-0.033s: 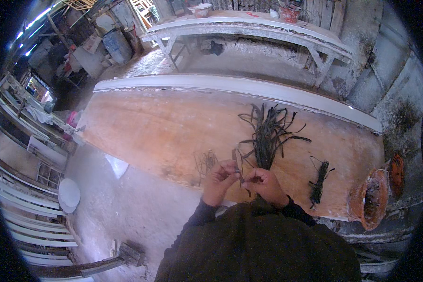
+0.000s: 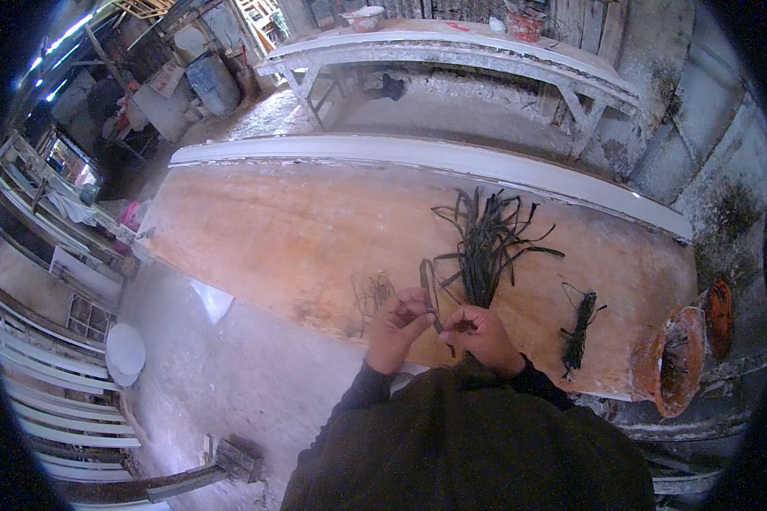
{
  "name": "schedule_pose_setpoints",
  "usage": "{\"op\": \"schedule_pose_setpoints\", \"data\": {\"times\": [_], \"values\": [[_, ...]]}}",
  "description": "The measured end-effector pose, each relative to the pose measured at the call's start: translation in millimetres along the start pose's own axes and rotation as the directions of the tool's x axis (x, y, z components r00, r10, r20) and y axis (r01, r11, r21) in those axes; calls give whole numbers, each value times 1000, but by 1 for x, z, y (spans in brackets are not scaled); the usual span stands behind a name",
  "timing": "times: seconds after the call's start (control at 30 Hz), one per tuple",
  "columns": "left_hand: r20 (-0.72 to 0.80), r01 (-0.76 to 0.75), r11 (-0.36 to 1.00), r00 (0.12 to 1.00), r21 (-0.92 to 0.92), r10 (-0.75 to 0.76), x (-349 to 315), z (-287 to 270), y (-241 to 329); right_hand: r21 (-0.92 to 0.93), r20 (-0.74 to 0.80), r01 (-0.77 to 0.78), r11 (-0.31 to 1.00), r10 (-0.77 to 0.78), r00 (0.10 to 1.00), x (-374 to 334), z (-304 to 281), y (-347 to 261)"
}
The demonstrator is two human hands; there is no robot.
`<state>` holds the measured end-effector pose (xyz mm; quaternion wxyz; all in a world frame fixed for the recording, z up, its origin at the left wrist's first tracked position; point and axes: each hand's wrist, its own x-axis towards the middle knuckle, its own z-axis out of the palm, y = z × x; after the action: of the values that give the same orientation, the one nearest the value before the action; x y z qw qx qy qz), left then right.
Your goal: The person repeatedly picks up thin dark strands from a wooden table, aligns them, and ties them into small bundles using a thin strip of material. The person works one bundle at a time, placing each finished bundle on the table.
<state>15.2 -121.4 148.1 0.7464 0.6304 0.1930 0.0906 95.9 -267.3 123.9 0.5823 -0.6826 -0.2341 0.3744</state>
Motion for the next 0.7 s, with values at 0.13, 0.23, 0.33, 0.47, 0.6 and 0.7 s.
{"op": "schedule_pose_setpoints", "data": {"times": [0.13,0.23,0.33,0.47,0.6,0.7], "values": [[50,-58,987,997,149,51,0,2,9,-135,-35,77,988,-82,996,0,0,-7],[134,-171,983,975,-61,178,5,-2,-9,-50,-125,15,999,-22,992,-1,7,-21],[52,-56,995,997,85,52,0,6,-1,190,-142,95,977,-68,988,-1,9,-24],[139,-141,960,984,241,109,3,0,-10,147,-31,104,984,-101,994,1,-4,-9],[97,-126,978,989,168,111,2,1,-12,89,-12,26,996,-25,1000,-2,-4,-19],[137,-117,939,988,324,75,-4,5,9,85,-28,121,989,-119,993,2,-4,-7]]}}
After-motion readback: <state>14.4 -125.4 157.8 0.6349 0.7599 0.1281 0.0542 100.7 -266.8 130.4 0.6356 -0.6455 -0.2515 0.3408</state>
